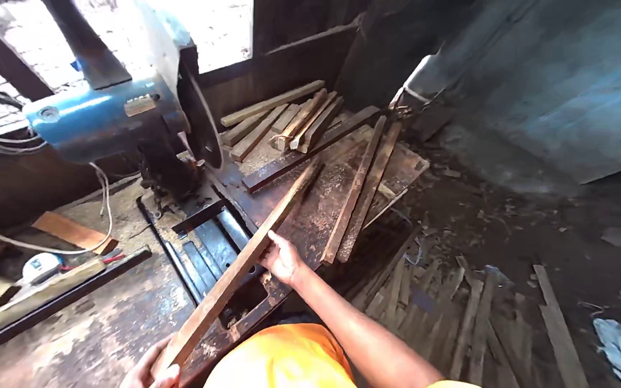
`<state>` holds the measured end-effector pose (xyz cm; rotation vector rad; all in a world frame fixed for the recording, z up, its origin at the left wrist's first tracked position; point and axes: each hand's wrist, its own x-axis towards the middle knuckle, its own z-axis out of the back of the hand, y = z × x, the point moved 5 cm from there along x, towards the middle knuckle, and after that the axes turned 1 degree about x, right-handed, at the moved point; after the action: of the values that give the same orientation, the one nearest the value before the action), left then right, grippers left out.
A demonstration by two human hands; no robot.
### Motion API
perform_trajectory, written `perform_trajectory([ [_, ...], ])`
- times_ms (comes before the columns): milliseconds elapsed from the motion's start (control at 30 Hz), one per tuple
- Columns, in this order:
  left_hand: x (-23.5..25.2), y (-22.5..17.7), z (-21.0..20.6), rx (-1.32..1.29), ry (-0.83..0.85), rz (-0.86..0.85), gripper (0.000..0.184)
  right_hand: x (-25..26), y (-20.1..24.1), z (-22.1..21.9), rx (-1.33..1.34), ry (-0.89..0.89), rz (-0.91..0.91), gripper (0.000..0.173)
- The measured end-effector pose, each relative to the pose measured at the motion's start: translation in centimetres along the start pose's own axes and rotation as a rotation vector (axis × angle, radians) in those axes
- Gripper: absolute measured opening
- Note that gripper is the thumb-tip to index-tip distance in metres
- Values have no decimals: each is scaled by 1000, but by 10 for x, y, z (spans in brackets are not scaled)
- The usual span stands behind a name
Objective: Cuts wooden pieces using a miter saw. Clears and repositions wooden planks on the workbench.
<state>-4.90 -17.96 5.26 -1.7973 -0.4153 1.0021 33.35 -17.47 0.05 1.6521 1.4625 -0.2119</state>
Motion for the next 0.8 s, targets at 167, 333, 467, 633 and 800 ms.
perform_trajectory([
  [167,1,-15,13,247,-159,-43,73,-3,7,-19,-13,-58,7,42],
  [333,13,-20,71,633,-464,-108,57,-6,-2,-32,-428,-49,-77,48],
  [467,8,-12,153,531,-761,-145,56,1,-9,-44,-1225,278,335,34],
  [633,-22,-8,224,246,-913,-192,62,24,-44,-109,-1906,483,1011,61],
  [800,-37,-3,273,1,-1021,-373,63,64,-99,-166,-2086,614,1106,63],
])
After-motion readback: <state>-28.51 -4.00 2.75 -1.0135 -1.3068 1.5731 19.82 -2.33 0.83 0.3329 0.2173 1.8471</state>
